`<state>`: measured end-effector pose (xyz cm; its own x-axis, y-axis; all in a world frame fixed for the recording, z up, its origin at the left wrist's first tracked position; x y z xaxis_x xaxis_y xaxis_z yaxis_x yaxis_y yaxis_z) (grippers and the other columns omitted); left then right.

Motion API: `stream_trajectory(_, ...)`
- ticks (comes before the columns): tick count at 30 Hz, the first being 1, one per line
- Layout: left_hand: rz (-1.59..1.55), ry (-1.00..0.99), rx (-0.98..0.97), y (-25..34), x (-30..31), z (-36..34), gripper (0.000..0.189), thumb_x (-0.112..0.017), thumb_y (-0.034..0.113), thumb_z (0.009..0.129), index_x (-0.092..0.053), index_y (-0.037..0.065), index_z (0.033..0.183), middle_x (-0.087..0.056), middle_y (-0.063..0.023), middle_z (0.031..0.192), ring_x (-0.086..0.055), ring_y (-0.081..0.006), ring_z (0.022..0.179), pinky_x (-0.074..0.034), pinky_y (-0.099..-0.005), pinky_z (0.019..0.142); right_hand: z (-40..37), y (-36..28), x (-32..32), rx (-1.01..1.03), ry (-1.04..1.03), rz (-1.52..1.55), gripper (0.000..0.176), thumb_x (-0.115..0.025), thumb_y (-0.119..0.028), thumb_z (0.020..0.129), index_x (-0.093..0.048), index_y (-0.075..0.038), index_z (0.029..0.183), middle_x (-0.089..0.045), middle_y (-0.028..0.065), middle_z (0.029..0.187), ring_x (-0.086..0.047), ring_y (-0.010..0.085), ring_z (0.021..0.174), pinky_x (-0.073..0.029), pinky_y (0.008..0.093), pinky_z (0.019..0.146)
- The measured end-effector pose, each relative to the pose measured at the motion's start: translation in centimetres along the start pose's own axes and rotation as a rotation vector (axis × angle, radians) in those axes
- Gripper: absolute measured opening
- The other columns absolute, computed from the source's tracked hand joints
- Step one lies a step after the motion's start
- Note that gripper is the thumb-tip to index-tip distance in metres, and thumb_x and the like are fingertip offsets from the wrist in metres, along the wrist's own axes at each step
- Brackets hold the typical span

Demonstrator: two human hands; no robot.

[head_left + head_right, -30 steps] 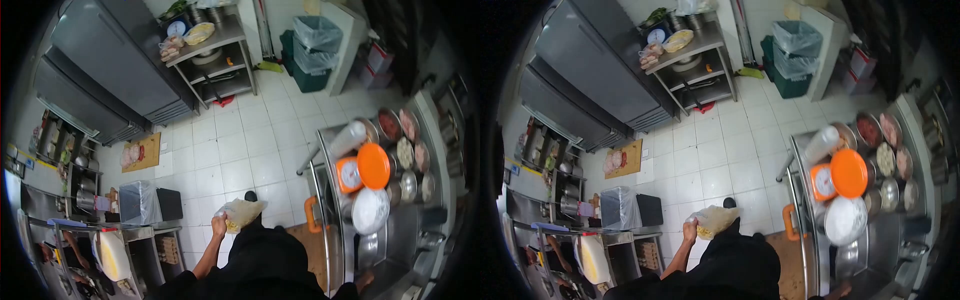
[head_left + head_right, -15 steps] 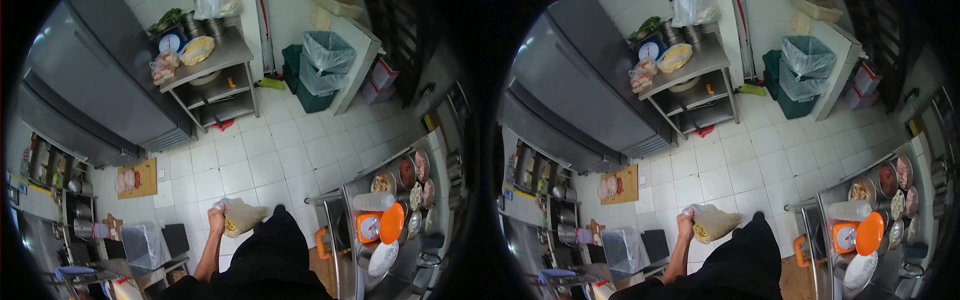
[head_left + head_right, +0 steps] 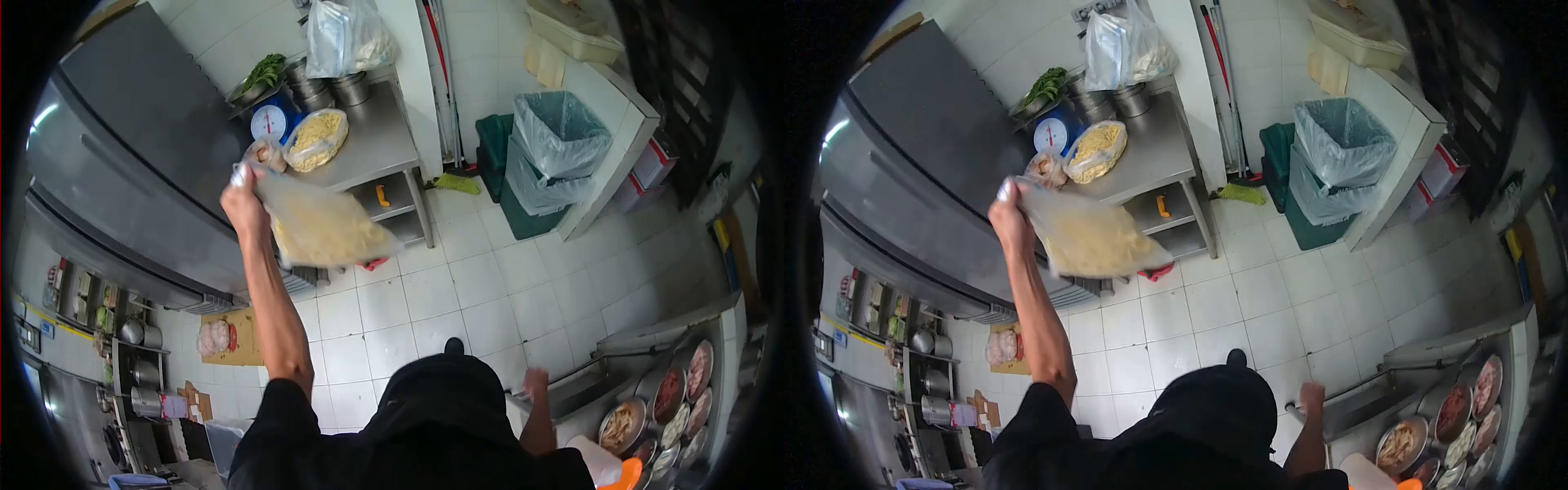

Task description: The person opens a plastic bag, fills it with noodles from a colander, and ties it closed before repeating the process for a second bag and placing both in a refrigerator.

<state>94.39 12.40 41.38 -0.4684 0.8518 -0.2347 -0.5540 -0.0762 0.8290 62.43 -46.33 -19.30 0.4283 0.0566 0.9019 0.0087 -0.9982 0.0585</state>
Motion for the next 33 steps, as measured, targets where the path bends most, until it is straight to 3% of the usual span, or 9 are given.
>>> stream_trajectory(1, -0.007, 0.022, -0.031, 0.4, -1.6, 2.7, 0.023, -0.058, 0.016, 0.089, -0.064, -0.002, 0.075, -0.059, -0.003, 0.069, -0.049, -0.0084, 0.055, -0.038, -0.0236, 0.05, 4.3, 1.2, 3.9, 0.07, 0.26, -0.108, 0.012, -0.059, -0.019, 0.076, -0.062, -0.01, 0.069, -0.06, 0.0073, 0.066, -0.059, 0.0223, 0.061, -0.046, 0.036, 0.051)
stream_trajectory(3, 0.024, 0.03, -0.01, 1.5, -5.2, 6.3, 0.021, -0.058, 0.013, 0.089, -0.065, -0.003, 0.077, -0.057, -0.0016, 0.067, -0.046, -0.0063, 0.052, -0.034, -0.0226, 0.047, 8.2, 3.6, 16.4, -0.387, 0.284, 1.475, 0.016, -0.047, -0.012, 0.086, -0.056, -0.004, 0.075, -0.05, 0.0029, 0.06, -0.046, 0.012, 0.045, -0.035, 0.0265, 0.036)
stream_trajectory(5, -0.011, 0.028, -0.053, 1.5, -8.6, 9.1, 0.021, -0.058, 0.013, 0.088, -0.066, -0.003, 0.078, -0.057, -0.0008, 0.065, -0.044, -0.0056, 0.051, -0.032, -0.0225, 0.046, 13.3, 3.6, 24.2, -0.353, 0.386, 1.558, 0.014, -0.047, -0.01, 0.086, -0.058, -0.004, 0.082, -0.053, 0.0031, 0.065, -0.047, 0.0106, 0.046, -0.036, 0.0261, 0.038)
stream_trajectory(13, 0.304, -0.134, -0.035, -9.2, -17.9, 21.7, 0.023, -0.063, 0.023, 0.085, -0.068, 0.0, 0.082, -0.052, 0.0015, 0.06, -0.041, -0.0065, 0.047, -0.033, -0.0248, 0.044, 26.7, -3.5, 31.3, -0.317, 0.11, 1.549, 0.012, -0.048, -0.009, 0.085, -0.06, -0.006, 0.085, -0.055, 0.0033, 0.064, -0.05, 0.01, 0.049, -0.037, 0.0235, 0.039)
stream_trajectory(17, 0.653, -0.115, -0.03, -30.4, -18.8, 28.9, 0.029, -0.067, 0.023, 0.078, -0.063, -0.004, 0.068, -0.053, -0.0033, 0.054, -0.048, -0.0143, 0.048, -0.039, -0.0348, 0.045, 31.1, -8.7, 28.8, -0.39, -0.219, 1.413, 0.012, -0.054, -0.018, 0.079, -0.061, -0.011, 0.086, -0.058, 0.0032, 0.068, -0.053, 0.0118, 0.051, -0.04, 0.0255, 0.041)
stream_trajectory(18, 0.866, -0.176, 0.09, -34.8, -18.9, 29.4, 0.027, -0.07, 0.02, 0.074, -0.063, -0.006, 0.074, -0.065, -0.0178, 0.066, -0.06, -0.0259, 0.056, -0.047, -0.0399, 0.058, 32.2, -9.7, 29.7, -0.368, -0.227, 1.377, 0.012, -0.054, -0.018, 0.08, -0.061, -0.01, 0.086, -0.058, 0.0032, 0.068, -0.053, 0.0118, 0.051, -0.04, 0.0254, 0.041)
stream_trajectory(20, 0.381, -0.169, 0.355, -40.2, -20.2, 28.7, 0.02, -0.067, 0.016, 0.078, -0.063, -0.003, 0.072, -0.057, -0.0078, 0.057, -0.052, -0.017, 0.047, -0.04, -0.0345, 0.045, 35.6, -11.4, 32.7, -0.354, -0.218, 1.337, 0.013, -0.054, -0.017, 0.08, -0.061, -0.009, 0.087, -0.058, 0.0033, 0.069, -0.053, 0.0118, 0.052, -0.04, 0.0253, 0.042)
stream_trajectory(29, 0.216, -0.289, 0.521, -36.1, -24.4, 29.4, 0.016, -0.064, 0.015, 0.084, -0.065, -0.001, 0.08, -0.05, 0.0004, 0.057, -0.041, -0.0077, 0.045, -0.032, -0.0273, 0.041, 46.0, -24.1, 68.9, 0.363, 0.409, 1.386, 0.017, -0.062, -0.012, 0.081, -0.062, 0.002, 0.091, -0.06, 0.0045, 0.077, -0.053, 0.0086, 0.069, -0.044, 0.0234, 0.064)
stream_trajectory(33, 0.37, -0.438, 0.432, -31.3, -25.0, 27.6, 0.018, -0.068, 0.015, 0.079, -0.066, -0.001, 0.085, -0.053, 0.0006, 0.063, -0.044, -0.0072, 0.054, -0.038, -0.024, 0.051, 46.3, -34.4, 83.7, 0.816, 1.087, 0.891, 0.028, -0.069, -0.019, 0.076, -0.061, 0.0, 0.094, -0.06, 0.012, 0.075, -0.057, 0.0268, 0.075, -0.046, 0.0359, 0.068)
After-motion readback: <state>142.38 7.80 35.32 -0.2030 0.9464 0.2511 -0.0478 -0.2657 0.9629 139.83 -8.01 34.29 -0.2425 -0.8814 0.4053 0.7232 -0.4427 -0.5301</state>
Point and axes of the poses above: each hand's wrist, its own z-axis towards the middle knuckle, its own x-axis out of the back of the hand, y = z × x, the point moved 6 cm from there along z, towards the middle knuckle
